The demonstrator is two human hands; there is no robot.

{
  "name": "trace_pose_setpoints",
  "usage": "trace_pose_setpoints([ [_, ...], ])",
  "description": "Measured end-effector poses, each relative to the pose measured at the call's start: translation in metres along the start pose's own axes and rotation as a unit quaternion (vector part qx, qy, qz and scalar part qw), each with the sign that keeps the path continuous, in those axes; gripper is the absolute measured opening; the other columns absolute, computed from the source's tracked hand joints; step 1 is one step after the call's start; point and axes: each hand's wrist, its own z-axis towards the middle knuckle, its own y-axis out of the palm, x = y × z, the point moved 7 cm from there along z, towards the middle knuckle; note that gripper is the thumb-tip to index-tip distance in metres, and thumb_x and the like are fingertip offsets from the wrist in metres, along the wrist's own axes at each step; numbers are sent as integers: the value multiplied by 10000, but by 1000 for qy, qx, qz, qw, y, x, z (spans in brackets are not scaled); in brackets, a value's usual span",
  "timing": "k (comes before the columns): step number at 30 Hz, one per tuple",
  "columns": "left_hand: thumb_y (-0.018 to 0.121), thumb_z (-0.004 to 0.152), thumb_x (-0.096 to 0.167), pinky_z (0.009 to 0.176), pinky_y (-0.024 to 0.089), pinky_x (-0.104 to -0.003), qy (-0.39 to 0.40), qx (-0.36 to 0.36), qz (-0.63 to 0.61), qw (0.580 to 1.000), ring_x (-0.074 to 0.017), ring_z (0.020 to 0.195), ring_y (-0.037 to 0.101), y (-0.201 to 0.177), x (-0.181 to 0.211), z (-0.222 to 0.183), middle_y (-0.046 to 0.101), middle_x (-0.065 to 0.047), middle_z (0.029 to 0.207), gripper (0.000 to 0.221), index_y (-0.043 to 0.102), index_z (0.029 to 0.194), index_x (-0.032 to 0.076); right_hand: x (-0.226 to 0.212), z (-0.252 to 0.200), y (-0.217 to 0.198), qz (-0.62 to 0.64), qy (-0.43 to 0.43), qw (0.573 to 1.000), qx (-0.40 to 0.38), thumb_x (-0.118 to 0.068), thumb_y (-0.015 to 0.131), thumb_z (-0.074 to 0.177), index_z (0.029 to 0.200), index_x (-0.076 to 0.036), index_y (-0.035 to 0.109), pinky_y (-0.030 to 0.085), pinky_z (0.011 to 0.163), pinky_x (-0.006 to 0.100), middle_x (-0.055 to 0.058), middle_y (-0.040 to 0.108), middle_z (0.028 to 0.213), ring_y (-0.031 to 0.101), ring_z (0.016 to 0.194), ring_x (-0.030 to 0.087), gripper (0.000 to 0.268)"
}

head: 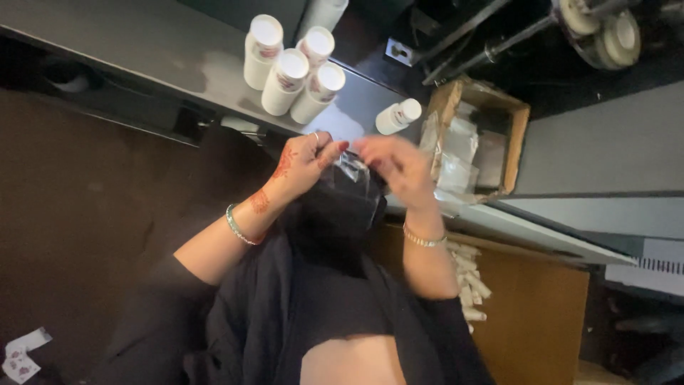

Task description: The recorder is placing small plastic cups into plastic sleeves and organizing them on a workbench near a manufacturing machine.

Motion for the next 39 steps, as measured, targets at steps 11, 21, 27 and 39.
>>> trace_pose_setpoints([
  [11, 800, 874, 341, 513, 456, -298, -38, -70, 24, 997, -109, 527, 541, -8, -3, -19, 610, -62, 581, 360, 687, 753, 21, -4, 175, 24, -355, -122, 924, -71, -74, 832, 900, 974, -11, 670, 543, 723, 315, 104, 699, 1144, 678, 890, 202, 189],
  [21, 807, 862, 337, 585, 525, -317, 48, -71, 46, 995, -178, 597, 656, 9, 4, -18, 681, -95, 671, 356, 686, 752, 21, 4, 186, 18, -425, -103, 897, -60, -148, 843, 898, 916, 13, 655, 522, 686, 394, 139, 674, 874, 654, 765, 301, 248],
  [27, 798, 872, 303, 589, 516, -332, 43, -97, 67, 992, -197, 612, 652, 5, 4, -24, 672, -121, 695, 338, 669, 768, 8, -16, 148, -11, -487, -128, 862, -55, -124, 826, 917, 956, 24, 666, 529, 735, 426, 187, 672, 930, 664, 843, 377, 221],
  [39, 630, 934, 69, 785, 562, -412, 270, -152, 89, 947, -340, 897, 707, 28, 58, -53, 702, -135, 928, 137, 698, 1049, 40, -56, 41, -9, -431, -85, 896, 71, -100, 841, 898, 995, -3, 723, 582, 869, 345, 136, 731, 1216, 727, 1087, 253, 181],
])
